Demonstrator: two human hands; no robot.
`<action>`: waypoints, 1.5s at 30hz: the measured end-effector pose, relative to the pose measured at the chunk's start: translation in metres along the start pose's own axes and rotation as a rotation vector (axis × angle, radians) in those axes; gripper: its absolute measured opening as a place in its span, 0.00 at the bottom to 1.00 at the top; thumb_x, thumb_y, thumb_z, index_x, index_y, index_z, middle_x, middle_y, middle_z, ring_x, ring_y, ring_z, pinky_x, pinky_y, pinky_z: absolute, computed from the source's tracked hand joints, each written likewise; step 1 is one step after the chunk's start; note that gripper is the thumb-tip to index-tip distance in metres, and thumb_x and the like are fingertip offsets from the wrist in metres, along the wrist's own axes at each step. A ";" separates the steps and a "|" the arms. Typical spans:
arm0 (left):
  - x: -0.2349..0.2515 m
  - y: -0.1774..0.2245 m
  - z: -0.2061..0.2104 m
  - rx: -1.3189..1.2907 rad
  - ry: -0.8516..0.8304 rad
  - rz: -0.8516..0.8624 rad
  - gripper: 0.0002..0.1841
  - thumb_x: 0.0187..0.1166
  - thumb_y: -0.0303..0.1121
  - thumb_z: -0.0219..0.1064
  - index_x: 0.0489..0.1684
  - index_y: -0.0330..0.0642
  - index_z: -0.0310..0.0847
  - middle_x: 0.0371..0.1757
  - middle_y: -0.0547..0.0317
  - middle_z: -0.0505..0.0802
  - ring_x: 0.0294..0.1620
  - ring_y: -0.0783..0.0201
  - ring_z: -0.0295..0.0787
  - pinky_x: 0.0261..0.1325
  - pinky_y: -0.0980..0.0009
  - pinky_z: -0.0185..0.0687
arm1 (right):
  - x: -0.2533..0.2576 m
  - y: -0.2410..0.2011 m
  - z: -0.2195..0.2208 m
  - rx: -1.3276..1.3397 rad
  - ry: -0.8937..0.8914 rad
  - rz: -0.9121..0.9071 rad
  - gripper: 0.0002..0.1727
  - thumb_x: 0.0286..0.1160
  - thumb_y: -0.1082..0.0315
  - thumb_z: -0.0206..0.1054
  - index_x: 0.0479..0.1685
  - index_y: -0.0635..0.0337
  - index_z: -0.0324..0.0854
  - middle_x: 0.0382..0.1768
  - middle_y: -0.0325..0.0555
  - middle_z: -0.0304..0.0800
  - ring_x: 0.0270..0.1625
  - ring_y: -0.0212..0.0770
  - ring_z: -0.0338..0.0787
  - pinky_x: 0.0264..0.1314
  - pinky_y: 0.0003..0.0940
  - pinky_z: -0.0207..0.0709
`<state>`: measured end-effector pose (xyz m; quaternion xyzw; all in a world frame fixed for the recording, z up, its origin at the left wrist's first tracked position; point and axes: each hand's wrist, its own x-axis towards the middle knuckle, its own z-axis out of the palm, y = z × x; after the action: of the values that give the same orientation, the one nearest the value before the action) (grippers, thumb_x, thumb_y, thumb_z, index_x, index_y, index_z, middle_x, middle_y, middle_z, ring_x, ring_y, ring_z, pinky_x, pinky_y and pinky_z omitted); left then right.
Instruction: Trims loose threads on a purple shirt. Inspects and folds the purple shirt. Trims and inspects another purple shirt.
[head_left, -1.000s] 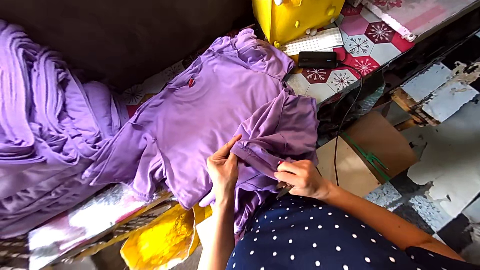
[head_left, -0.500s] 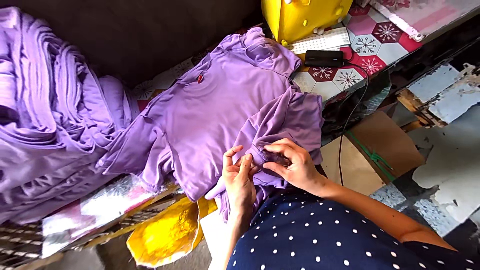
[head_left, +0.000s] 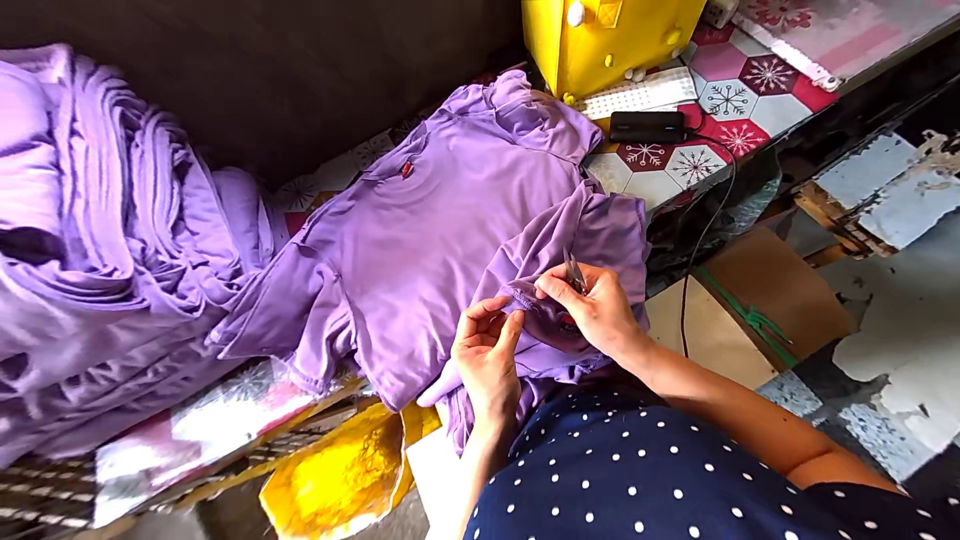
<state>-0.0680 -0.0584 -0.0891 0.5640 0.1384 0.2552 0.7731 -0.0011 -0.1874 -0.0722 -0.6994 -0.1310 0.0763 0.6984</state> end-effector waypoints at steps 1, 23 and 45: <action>0.000 -0.002 -0.001 -0.006 -0.010 0.016 0.16 0.63 0.10 0.70 0.46 0.36 0.83 0.42 0.61 0.95 0.42 0.69 0.94 0.51 0.72 0.93 | 0.000 0.000 0.001 -0.047 -0.018 0.004 0.04 0.74 0.69 0.74 0.38 0.60 0.90 0.28 0.33 0.89 0.26 0.19 0.80 0.31 0.16 0.75; 0.008 -0.012 -0.004 0.093 -0.032 0.031 0.10 0.71 0.14 0.66 0.40 0.33 0.92 0.41 0.60 0.95 0.42 0.71 0.93 0.50 0.73 0.91 | 0.001 0.014 0.003 -0.456 -0.032 -0.217 0.10 0.75 0.64 0.72 0.35 0.64 0.89 0.31 0.45 0.90 0.33 0.34 0.87 0.38 0.30 0.82; 0.008 -0.008 -0.016 0.315 -0.121 0.408 0.05 0.66 0.25 0.76 0.29 0.48 0.96 0.48 0.71 0.91 0.55 0.78 0.85 0.60 0.80 0.82 | -0.007 -0.038 0.018 -0.909 -0.146 -0.657 0.04 0.61 0.76 0.68 0.30 0.61 0.89 0.24 0.47 0.82 0.17 0.41 0.81 0.13 0.33 0.68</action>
<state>-0.0669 -0.0432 -0.1016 0.7079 0.0134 0.3472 0.6150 -0.0161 -0.1723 -0.0348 -0.8453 -0.4094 -0.1612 0.3031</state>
